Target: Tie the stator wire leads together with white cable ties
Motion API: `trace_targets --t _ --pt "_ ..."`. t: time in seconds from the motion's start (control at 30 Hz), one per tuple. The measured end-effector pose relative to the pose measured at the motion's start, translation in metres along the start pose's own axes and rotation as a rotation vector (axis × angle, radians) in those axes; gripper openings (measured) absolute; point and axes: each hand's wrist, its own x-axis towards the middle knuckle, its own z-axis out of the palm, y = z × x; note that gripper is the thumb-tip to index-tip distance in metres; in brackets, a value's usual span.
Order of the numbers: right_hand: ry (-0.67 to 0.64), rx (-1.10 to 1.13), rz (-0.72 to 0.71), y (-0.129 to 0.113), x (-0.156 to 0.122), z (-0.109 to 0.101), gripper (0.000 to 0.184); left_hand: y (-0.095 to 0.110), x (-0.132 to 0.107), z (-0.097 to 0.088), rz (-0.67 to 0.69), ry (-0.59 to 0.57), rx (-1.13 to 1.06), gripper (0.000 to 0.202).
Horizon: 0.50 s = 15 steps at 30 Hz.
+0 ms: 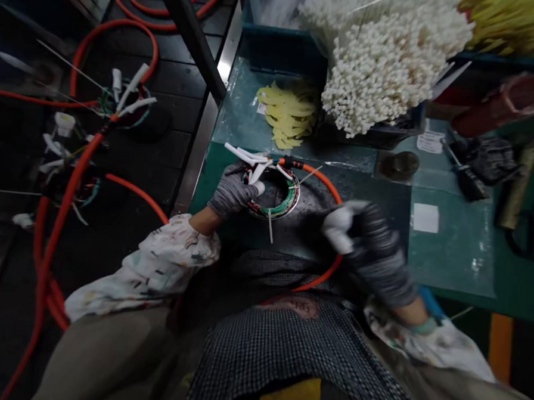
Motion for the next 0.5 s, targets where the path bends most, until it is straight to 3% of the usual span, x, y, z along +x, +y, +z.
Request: trace_targets --t 0.07,0.17,0.27,0.37,0.5 --pt "-0.105 0.103 0.008 -0.013 -0.024 0.036 0.027 -0.001 -0.010 0.003 0.082 -0.005 0.016 0.055" --pt "-0.095 0.136 -0.012 -0.013 -0.046 0.067 0.035 0.004 -0.039 0.013 0.301 0.056 0.058 0.055" --pt "-0.069 0.071 -0.096 -0.008 -0.054 0.064 0.036 0.009 -0.067 0.023 0.489 0.089 0.127 0.050" --pt "-0.125 0.000 -0.220 -0.013 -0.051 0.050 0.034 0.010 -0.081 0.026 0.584 0.065 0.211 0.048" --pt "-0.111 -0.091 -0.206 -0.026 -0.037 0.044 0.025 0.004 -0.086 0.023 0.622 0.106 0.328 0.050"
